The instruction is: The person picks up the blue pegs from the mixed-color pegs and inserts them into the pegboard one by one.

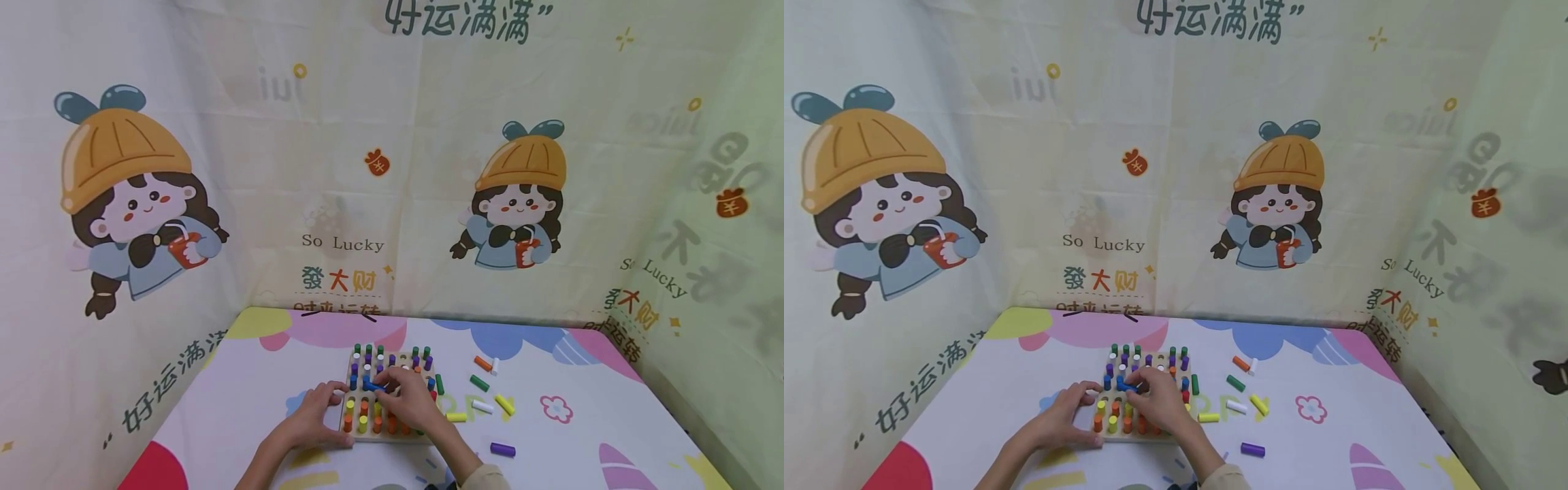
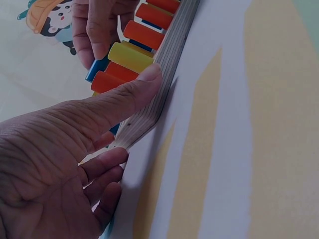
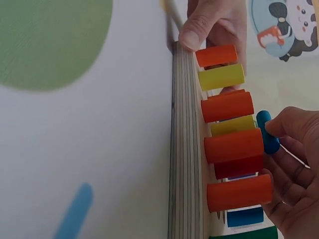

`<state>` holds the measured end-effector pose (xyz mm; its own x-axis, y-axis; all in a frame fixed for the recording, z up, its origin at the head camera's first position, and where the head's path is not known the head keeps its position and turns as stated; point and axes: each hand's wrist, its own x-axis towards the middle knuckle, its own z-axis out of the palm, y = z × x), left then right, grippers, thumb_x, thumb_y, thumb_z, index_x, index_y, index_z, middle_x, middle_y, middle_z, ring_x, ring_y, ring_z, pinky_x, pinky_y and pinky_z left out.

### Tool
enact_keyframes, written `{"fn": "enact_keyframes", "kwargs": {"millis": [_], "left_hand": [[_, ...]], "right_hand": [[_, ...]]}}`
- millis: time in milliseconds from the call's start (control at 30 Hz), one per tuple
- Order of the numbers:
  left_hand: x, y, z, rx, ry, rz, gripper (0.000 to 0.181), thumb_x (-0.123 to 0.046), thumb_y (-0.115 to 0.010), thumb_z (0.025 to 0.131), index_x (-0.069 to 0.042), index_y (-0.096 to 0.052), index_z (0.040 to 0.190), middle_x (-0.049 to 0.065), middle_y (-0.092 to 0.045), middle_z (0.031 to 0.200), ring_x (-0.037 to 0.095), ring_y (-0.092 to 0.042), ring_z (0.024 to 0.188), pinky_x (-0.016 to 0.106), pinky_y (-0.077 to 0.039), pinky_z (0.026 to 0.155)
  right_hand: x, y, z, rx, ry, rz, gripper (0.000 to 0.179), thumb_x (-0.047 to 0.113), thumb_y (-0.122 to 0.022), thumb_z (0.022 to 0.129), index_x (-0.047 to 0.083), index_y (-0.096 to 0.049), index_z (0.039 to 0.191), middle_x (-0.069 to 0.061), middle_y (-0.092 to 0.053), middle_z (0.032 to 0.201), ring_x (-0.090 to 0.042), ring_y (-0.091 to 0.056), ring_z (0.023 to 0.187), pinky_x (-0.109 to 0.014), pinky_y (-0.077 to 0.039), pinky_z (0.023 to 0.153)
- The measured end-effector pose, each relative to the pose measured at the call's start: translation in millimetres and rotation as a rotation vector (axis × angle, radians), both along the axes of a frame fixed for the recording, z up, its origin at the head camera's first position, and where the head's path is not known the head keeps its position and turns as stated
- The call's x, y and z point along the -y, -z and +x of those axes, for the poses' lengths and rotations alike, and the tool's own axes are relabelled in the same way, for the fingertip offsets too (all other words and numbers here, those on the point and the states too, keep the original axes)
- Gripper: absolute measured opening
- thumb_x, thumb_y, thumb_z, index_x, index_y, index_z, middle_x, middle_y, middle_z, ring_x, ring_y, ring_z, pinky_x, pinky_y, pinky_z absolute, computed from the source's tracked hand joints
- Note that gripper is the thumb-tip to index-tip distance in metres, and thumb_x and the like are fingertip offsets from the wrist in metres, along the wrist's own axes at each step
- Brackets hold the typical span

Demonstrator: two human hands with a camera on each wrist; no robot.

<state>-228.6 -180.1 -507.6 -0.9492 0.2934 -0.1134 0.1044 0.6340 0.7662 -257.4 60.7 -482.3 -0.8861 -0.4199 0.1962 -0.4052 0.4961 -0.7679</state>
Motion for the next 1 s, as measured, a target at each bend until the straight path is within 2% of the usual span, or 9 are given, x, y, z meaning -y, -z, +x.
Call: {"fn": "enact_keyframes", "kwargs": {"millis": [233,467,667,800,1000], "left_hand": [[-0.5,-2.0,-1.6,-0.005,-0.004,0.008,0.085,-0.038,-0.096,0.069,-0.017,-0.048,0.137,0.012,-0.058,0.128,0.036,-0.044,0.122,0.069,-0.04,0.101],[0.8,-1.0,-1.2,-0.016,0.015,0.017,0.085,-0.038,-0.095,0.07,-0.017,-0.048,0.137,0.012,-0.057,0.127,0.037,-0.044,0.121,0.069,-0.04,0.1],[0.9,0.3,-1.2,-0.007,0.01,0.009,0.085,-0.038,-0.095,0.071,-0.016,-0.047,0.137,0.012,-0.057,0.127,0.037,-0.045,0.121,0.069,-0.041,0.1],[0.1,2.9,-1.5,-0.003,0.001,0.015,0.085,-0.043,-0.095,0.069,-0.018,-0.048,0.136,0.011,-0.058,0.127,0.036,-0.044,0.121,0.069,-0.041,0.1],[1.8,6.3,-1.0,-0.017,0.028,0.054,0.088,-0.051,-0.093,0.068,-0.018,-0.048,0.135,0.013,-0.057,0.127,0.037,-0.044,0.122,0.069,-0.04,0.1]], "right_hand": [[5,0.1,-2.2,-0.013,-0.013,0.0,0.011,0.014,-0.073,0.095,0.012,-0.072,0.105,0.006,-0.069,0.096,-0.008,-0.06,0.082,-0.02,-0.052,0.075],[12,1.1,-3.3,0.034,-0.026,0.021,0.008,0.013,-0.073,0.095,0.011,-0.074,0.103,0.008,-0.069,0.094,-0.008,-0.058,0.079,-0.02,-0.052,0.073],[20,0.5,-1.6,0.042,-0.031,0.045,0.006,0.01,-0.074,0.095,0.009,-0.075,0.1,0.007,-0.07,0.093,-0.007,-0.061,0.079,-0.019,-0.053,0.073],[25,1.8,-2.2,0.042,-0.029,0.047,0.005,0.011,-0.074,0.095,0.009,-0.075,0.1,0.008,-0.07,0.091,-0.007,-0.06,0.078,-0.019,-0.052,0.073],[32,3.9,-4.9,0.045,-0.008,0.064,0.005,0.015,-0.073,0.096,0.012,-0.075,0.099,0.011,-0.067,0.089,-0.007,-0.057,0.079,-0.017,-0.051,0.073]]}}
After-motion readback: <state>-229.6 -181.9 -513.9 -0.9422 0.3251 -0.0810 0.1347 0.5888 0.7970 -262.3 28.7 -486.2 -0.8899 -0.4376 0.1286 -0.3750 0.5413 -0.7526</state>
